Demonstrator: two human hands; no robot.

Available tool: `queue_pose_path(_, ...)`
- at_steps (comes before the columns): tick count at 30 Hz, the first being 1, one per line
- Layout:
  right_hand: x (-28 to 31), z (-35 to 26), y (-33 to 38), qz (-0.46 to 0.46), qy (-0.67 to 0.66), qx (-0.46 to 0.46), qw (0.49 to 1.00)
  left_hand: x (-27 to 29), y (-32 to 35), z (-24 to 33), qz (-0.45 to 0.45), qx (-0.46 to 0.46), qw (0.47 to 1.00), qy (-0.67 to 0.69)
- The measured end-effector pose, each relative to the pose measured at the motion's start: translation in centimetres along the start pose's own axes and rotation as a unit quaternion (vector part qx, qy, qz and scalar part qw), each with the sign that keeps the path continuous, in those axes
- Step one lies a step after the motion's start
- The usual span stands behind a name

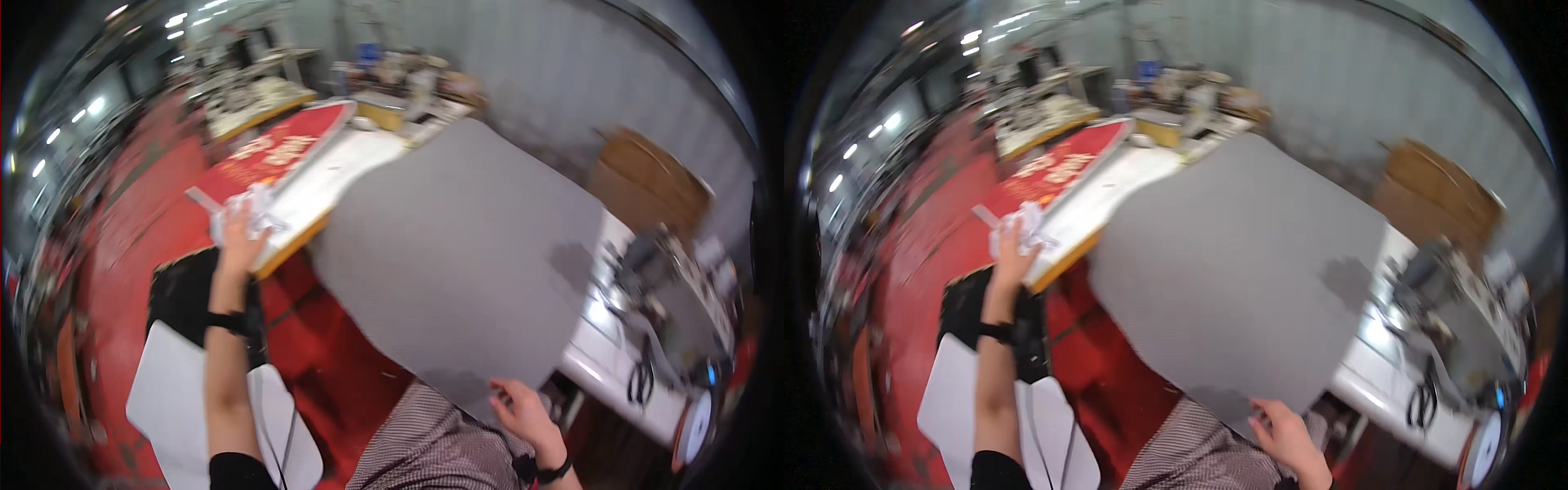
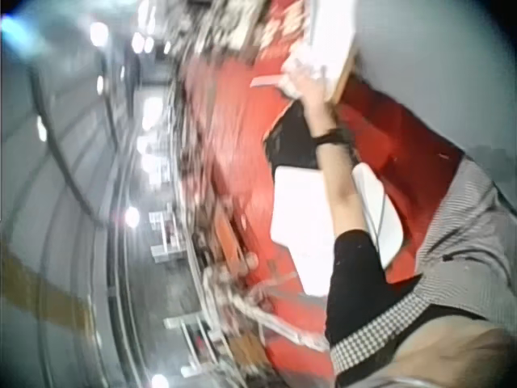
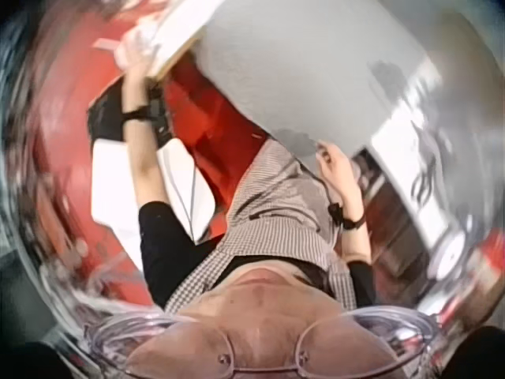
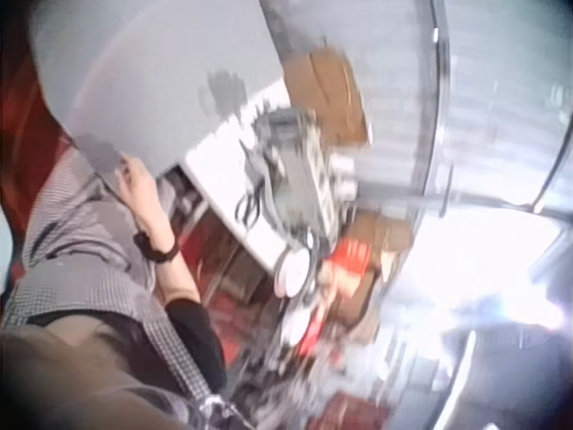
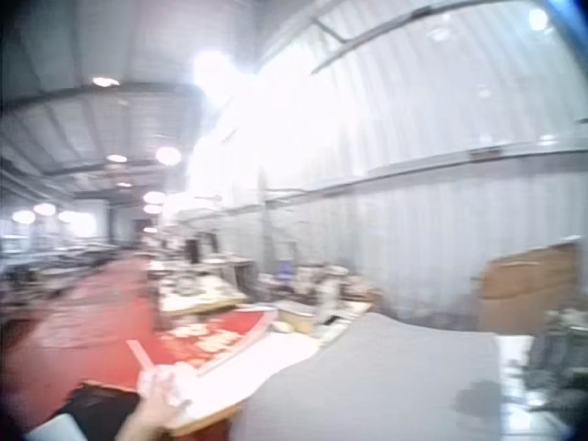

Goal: Using a sewing machine and scissors to trim and assemble fabric covers for chairs.

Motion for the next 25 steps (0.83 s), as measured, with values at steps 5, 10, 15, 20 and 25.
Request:
queue_pose_path(5, 3.5, 4.4, 5.2, 0.176, 0.037, -0.060, 0.982, -2.5, -4.1, 3.0, -0.096, 0.133, 0.978, -0.126)
queue_pose_path(10, 3.7, 7.8, 7.8, 0.298, 0.007, -0.150, 0.943, -11.8, -2.4, 9.8, -0.207, -0.026, 0.971, 0.115)
queue_pose_path(15, 1.3, 9.2, 4.9, 0.344, -0.275, -0.071, 0.895, -21.7, -6.4, 12.5, -0.201, 0.016, 0.979, 0.037)
queue_pose_path(20, 1.2, 9.7, 3.2, 0.302, -0.198, -0.118, 0.925, -27.1, -13.2, 11.2, -0.202, 0.109, 0.973, 0.039)
queue_pose_path(25, 1.6, 11.3, 3.0, 0.246, -0.123, -0.191, 0.942, -28.9, -22.1, 8.9, -0.337, 0.074, 0.885, 0.312)
Point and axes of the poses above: each hand's wrist, its own y-axis away from the middle knuckle, its own x-axis out of the back of the hand, z = x × y, the point moved 3 cm from there along -y, towards the middle knuckle, and after that the axes turned 15 degrees about x, right-handed, at the moved point
